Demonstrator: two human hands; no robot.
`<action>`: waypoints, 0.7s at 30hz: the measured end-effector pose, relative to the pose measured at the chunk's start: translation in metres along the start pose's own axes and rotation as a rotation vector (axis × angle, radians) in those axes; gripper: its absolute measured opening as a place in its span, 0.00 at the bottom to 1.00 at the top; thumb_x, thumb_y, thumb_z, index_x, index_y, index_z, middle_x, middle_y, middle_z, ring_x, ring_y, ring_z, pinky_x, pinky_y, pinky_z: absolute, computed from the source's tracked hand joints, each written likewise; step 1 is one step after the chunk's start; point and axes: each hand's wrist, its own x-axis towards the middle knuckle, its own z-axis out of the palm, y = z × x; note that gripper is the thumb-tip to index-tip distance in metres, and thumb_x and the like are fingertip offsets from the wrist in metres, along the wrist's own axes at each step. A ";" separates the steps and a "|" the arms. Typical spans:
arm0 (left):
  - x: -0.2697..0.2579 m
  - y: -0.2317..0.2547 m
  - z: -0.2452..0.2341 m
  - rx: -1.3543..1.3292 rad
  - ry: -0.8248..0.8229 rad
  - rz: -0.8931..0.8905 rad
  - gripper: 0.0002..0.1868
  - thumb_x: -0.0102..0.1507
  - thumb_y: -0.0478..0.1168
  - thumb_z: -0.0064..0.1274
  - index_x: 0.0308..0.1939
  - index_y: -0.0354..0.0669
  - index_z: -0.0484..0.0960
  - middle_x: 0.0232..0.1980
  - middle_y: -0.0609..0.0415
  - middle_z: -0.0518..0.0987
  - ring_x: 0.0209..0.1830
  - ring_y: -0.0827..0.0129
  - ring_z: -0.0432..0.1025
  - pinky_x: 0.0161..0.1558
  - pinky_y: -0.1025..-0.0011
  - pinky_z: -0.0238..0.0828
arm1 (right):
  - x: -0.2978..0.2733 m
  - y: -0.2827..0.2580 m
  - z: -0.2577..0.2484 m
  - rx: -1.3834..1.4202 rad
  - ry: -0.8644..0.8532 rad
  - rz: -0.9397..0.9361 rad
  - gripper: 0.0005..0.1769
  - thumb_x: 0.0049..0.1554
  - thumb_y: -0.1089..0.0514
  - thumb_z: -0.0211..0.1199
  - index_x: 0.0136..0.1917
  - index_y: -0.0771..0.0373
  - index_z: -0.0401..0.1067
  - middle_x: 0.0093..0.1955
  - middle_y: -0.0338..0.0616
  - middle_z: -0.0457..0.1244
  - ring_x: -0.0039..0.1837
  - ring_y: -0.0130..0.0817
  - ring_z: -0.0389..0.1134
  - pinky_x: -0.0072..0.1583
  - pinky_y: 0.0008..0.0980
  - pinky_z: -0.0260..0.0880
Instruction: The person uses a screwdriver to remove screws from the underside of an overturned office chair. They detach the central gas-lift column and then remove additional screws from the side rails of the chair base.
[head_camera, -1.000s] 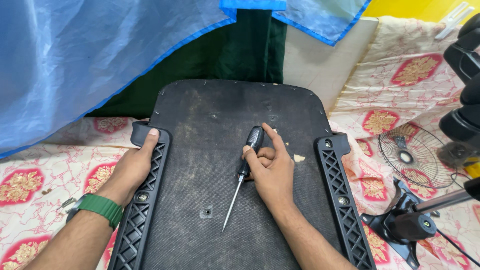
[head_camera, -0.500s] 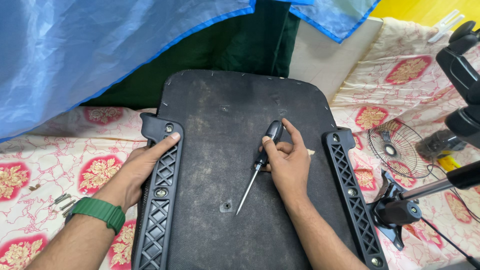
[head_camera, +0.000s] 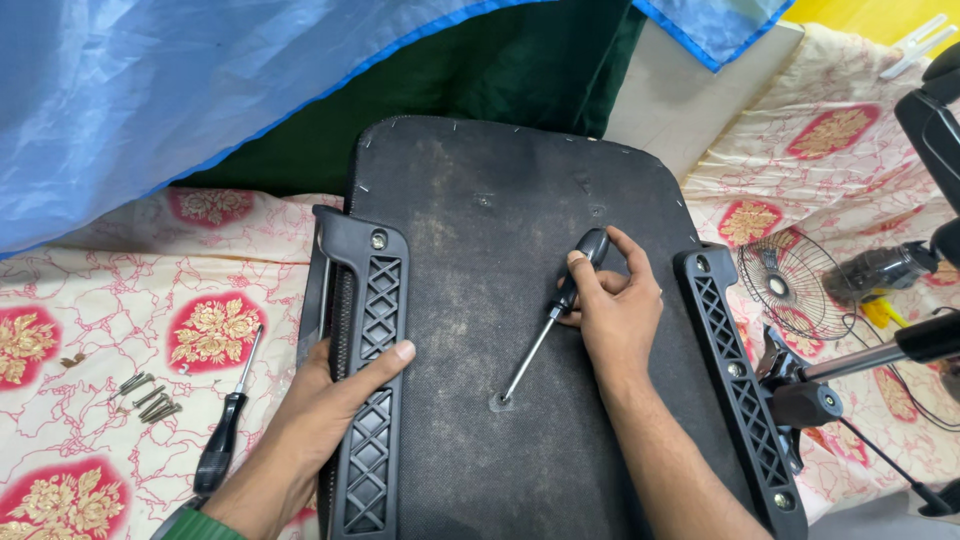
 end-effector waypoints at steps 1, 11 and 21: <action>0.003 0.000 -0.002 0.010 -0.014 0.002 0.40 0.50 0.57 0.68 0.59 0.36 0.77 0.42 0.45 0.84 0.39 0.64 0.81 0.39 0.67 0.79 | -0.001 -0.001 0.002 -0.001 0.014 0.008 0.32 0.57 0.56 0.66 0.72 0.65 0.64 0.30 0.41 0.69 0.32 0.24 0.72 0.34 0.24 0.77; 0.021 0.006 -0.007 0.286 -0.060 0.168 0.55 0.52 0.52 0.72 0.71 0.30 0.57 0.52 0.35 0.79 0.44 0.54 0.84 0.40 0.60 0.88 | -0.001 0.005 0.010 0.026 0.103 -0.027 0.32 0.56 0.57 0.68 0.70 0.68 0.65 0.28 0.40 0.65 0.29 0.23 0.67 0.32 0.25 0.75; 0.036 0.042 0.001 0.092 -0.052 0.132 0.37 0.54 0.55 0.65 0.58 0.31 0.74 0.46 0.41 0.84 0.41 0.59 0.84 0.38 0.64 0.84 | 0.005 0.016 0.002 0.105 0.029 -0.066 0.28 0.62 0.59 0.56 0.72 0.69 0.55 0.36 0.48 0.71 0.33 0.25 0.71 0.33 0.21 0.74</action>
